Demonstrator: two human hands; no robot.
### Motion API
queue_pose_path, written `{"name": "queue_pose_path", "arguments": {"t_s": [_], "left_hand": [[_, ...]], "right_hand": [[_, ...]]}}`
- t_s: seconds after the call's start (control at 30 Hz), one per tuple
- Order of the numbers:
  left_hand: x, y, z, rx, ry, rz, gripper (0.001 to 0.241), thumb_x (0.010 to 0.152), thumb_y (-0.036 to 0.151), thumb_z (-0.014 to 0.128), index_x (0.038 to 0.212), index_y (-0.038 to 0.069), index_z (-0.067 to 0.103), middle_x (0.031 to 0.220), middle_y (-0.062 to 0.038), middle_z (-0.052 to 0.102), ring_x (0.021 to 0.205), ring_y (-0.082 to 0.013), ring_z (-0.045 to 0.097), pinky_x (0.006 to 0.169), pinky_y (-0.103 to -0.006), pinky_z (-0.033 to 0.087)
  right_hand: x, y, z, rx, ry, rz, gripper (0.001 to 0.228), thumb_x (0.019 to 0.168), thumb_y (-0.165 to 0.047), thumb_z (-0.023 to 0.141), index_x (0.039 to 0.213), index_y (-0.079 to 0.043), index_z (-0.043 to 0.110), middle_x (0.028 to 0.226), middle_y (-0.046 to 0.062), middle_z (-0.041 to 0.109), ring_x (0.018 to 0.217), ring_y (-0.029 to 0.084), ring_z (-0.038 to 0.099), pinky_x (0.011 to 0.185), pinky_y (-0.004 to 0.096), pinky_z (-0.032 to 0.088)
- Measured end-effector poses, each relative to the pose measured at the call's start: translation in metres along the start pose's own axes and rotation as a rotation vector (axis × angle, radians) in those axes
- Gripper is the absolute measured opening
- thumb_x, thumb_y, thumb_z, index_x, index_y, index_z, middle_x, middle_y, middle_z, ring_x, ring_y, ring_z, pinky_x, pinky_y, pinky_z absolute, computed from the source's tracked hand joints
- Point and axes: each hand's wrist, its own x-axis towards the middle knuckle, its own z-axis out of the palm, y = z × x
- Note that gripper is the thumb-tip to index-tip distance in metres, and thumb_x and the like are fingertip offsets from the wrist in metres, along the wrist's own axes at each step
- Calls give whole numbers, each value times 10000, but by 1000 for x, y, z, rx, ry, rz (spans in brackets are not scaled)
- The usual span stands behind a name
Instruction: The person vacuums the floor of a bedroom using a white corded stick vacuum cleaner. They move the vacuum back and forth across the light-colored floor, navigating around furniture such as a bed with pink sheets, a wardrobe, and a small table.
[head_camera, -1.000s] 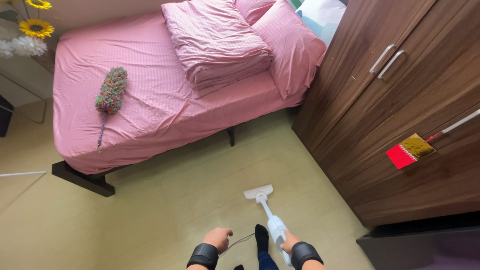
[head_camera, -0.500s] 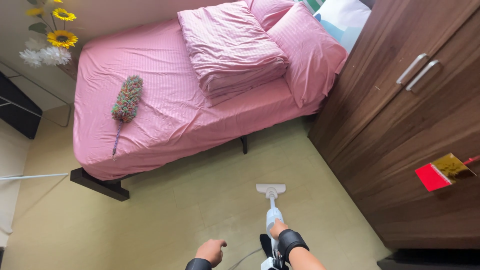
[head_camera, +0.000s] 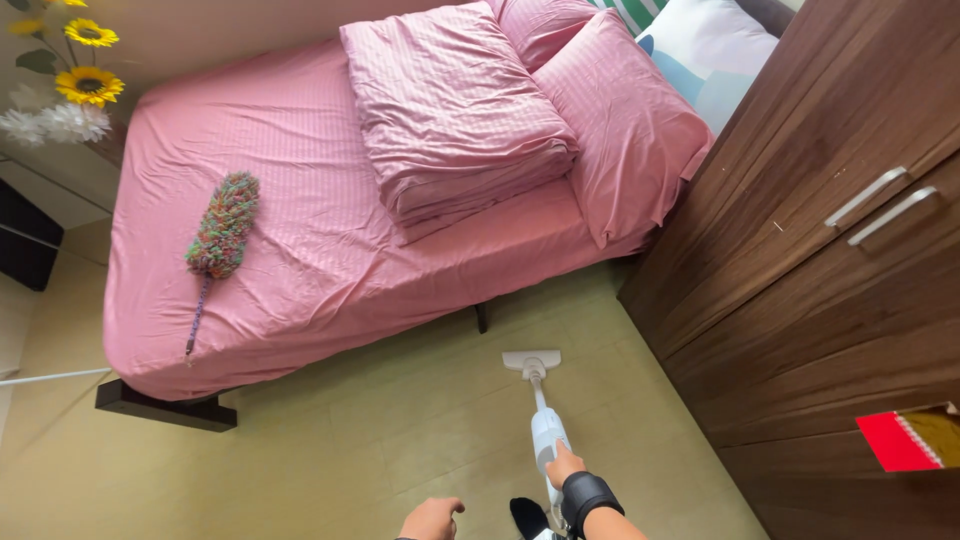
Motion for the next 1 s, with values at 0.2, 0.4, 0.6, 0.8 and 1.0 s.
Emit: {"name": "queue_pose_path", "arguments": {"t_s": [0.2,0.4,0.6,0.8,1.0], "left_hand": [[42,28,-15,-26,20,-111,477,862,61,545,1236,311,704,1154,-84,734,1143,-305,672,987,-422,554],[47,41,-27,-59,136,-118,447,841,79,562,1197,297,724,1136,-94,740,1119,-313,682,968,-429,562],[-2,41,-19,-135,192,-72,411,867,87,534,1189,260,722,1074,-133,758,1067,-335,698,945,-440,562],[-33,-30,43,-119,42,-66,472,813,68,586,1239,251,669,1085,-103,747,1107,-305,683,944,-442,567],[-161,-16,63,-86,157,-103,471,862,72,525,1237,290,708,1114,-122,729,1104,-330,680,959,-443,556]], "right_hand": [[50,-23,-30,-44,-56,-29,843,914,-297,683,1620,-166,242,1451,212,574,1338,351,578,1133,389,465],[95,-33,-40,-116,-34,-52,843,907,-294,699,1618,-170,263,1442,213,586,1341,357,578,1134,388,465],[61,-12,-34,-246,-36,-58,700,955,-235,578,1598,-264,302,1482,192,540,1363,368,548,1127,435,458],[-35,12,2,-254,-59,-29,611,935,-269,597,1519,-203,431,1433,208,593,1347,366,576,1127,420,470],[-157,25,60,-212,-97,-26,679,859,-244,661,1503,-168,460,1380,231,625,1307,377,605,1105,406,492]]}}
